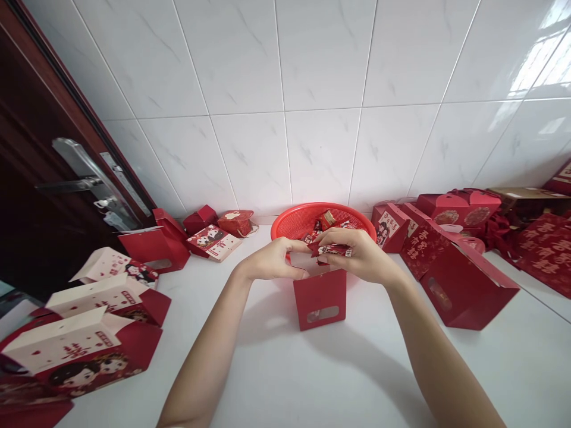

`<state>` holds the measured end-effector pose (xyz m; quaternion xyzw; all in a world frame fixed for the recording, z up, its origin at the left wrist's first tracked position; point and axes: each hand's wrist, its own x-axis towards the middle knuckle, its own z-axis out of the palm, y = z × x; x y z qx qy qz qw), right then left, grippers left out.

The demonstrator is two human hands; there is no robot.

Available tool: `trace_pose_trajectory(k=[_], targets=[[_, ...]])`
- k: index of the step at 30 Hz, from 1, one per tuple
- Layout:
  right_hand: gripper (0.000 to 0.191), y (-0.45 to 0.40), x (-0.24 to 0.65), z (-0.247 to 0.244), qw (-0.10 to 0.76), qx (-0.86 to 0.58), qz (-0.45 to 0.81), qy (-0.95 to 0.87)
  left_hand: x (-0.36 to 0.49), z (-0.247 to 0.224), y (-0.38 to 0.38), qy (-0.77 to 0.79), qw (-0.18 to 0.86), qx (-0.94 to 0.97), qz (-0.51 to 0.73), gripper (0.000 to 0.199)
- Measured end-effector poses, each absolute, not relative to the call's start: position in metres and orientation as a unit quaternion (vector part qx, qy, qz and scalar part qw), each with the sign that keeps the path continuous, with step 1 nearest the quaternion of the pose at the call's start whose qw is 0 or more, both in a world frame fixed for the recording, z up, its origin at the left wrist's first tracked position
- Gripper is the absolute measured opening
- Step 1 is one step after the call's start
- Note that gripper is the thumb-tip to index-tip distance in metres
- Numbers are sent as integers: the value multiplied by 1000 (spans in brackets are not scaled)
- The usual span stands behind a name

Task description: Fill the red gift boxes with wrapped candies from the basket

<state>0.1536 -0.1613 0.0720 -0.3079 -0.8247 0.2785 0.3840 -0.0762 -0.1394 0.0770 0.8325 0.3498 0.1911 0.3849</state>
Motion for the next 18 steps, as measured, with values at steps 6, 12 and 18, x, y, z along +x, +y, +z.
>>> trace_pose_trajectory(k=[6,12,18], targets=[[10,-160,151,71,371,-289,271,-840,-77,77,-138,333,387,838,194,32],[11,-161,157,73,398,-301,247,-830,-80,72,-133,335,383,838,198,36],[23,-163,155,76,409,-300,262,-821,-79,72,-133,320,389,839,205,35]])
